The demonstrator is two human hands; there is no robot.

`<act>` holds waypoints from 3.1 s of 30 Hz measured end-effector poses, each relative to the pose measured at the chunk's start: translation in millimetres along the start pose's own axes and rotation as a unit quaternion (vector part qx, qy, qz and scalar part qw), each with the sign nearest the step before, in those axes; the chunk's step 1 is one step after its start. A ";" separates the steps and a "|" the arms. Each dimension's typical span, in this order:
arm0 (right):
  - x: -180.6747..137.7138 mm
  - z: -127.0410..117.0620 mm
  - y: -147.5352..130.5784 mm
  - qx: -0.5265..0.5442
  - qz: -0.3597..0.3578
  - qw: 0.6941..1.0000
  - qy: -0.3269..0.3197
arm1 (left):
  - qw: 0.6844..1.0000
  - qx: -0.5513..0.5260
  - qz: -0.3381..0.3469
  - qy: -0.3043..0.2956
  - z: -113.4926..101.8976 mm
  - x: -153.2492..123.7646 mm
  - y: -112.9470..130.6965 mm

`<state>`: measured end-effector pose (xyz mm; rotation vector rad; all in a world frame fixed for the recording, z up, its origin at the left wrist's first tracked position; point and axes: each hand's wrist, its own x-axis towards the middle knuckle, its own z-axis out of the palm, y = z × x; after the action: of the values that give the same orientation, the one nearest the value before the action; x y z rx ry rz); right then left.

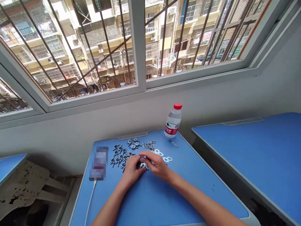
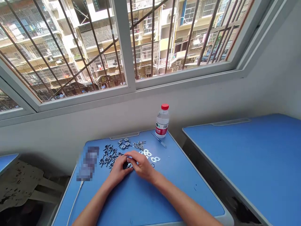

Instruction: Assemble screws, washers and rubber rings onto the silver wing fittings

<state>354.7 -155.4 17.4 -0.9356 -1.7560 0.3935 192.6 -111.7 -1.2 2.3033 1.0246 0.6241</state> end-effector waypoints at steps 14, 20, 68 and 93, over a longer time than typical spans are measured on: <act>12.2 2.8 0.2 -0.007 0.008 0.999 -0.047 | 0.999 -0.015 -0.012 0.031 9.6 -2.6 0.5; -2.5 4.7 6.1 -0.009 -0.005 0.999 -0.048 | 1.000 0.013 -0.021 0.015 6.0 -2.4 6.4; -6.2 0.7 11.6 -0.017 0.025 0.999 -0.042 | 1.000 0.012 -0.009 0.002 7.7 -1.7 8.6; 0.5 1.6 4.6 0.016 0.062 0.998 0.017 | 1.000 0.015 -0.008 0.006 6.9 -2.0 12.5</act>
<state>355.1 -151.8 14.1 -1.0252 -1.6614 0.4821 202.2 -122.2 1.2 2.3170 1.0633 0.6198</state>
